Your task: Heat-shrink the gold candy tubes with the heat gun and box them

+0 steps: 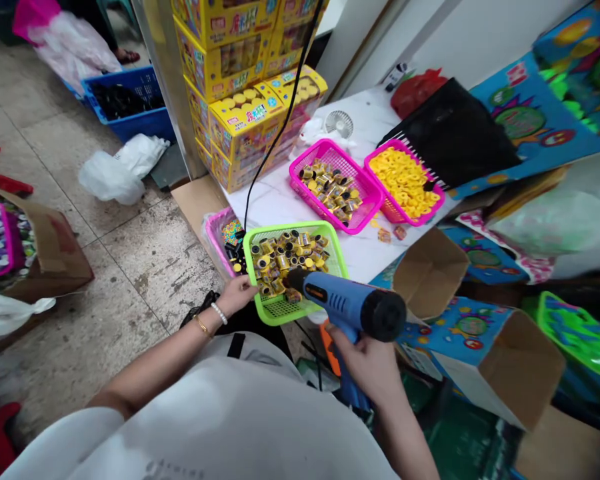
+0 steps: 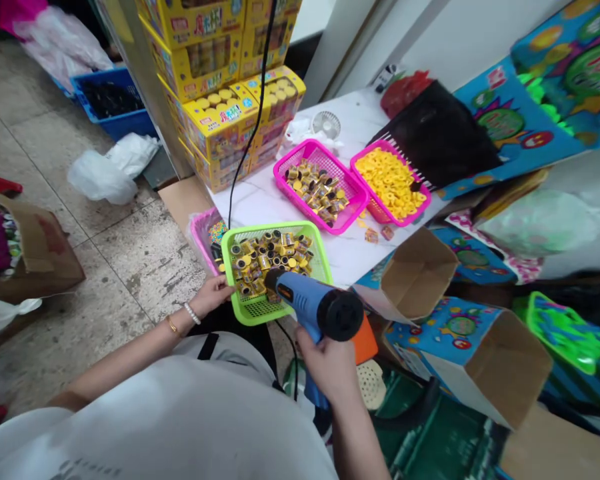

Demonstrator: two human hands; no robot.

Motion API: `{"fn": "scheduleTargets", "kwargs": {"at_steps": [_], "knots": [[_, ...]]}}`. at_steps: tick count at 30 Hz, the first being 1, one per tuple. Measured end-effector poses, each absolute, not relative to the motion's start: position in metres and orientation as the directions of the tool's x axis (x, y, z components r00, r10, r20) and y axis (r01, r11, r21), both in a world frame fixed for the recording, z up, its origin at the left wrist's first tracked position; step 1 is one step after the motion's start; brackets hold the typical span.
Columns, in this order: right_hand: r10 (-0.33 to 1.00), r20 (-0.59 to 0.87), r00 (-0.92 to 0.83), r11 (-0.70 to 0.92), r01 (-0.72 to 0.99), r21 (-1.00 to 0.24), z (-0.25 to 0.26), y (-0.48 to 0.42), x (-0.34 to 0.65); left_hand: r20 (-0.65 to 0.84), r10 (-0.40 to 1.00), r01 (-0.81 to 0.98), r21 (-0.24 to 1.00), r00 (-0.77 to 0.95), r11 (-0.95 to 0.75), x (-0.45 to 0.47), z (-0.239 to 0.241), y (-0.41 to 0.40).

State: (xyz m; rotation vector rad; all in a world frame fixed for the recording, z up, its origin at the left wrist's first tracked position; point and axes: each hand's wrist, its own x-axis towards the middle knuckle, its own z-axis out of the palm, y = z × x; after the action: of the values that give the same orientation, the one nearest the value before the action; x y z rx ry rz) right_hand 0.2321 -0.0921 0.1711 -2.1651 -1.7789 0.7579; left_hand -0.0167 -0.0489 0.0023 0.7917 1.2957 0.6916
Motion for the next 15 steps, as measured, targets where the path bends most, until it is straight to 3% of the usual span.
{"fn": "scheduleTargets", "kwargs": {"at_steps": [6,11,15], "knots": [[0.959,-0.284,-0.019,-0.127,0.865,-0.485,0.170,-0.068,0.197,-0.581,0.802,-0.021,0.808,0.137,0.589,-0.022,0.001,-0.052],[0.974,-0.228,-0.018,-0.083,0.902,-0.424,0.170,-0.042,0.187,-0.581,0.800,-0.002,0.809,0.149,0.587,-0.021,0.001,-0.056],[0.968,-0.224,-0.113,-0.005,0.885,-0.466,0.181,-0.037,0.188,-0.585,0.794,0.009,0.806,0.163,0.592,-0.025,0.006,-0.055]]}}
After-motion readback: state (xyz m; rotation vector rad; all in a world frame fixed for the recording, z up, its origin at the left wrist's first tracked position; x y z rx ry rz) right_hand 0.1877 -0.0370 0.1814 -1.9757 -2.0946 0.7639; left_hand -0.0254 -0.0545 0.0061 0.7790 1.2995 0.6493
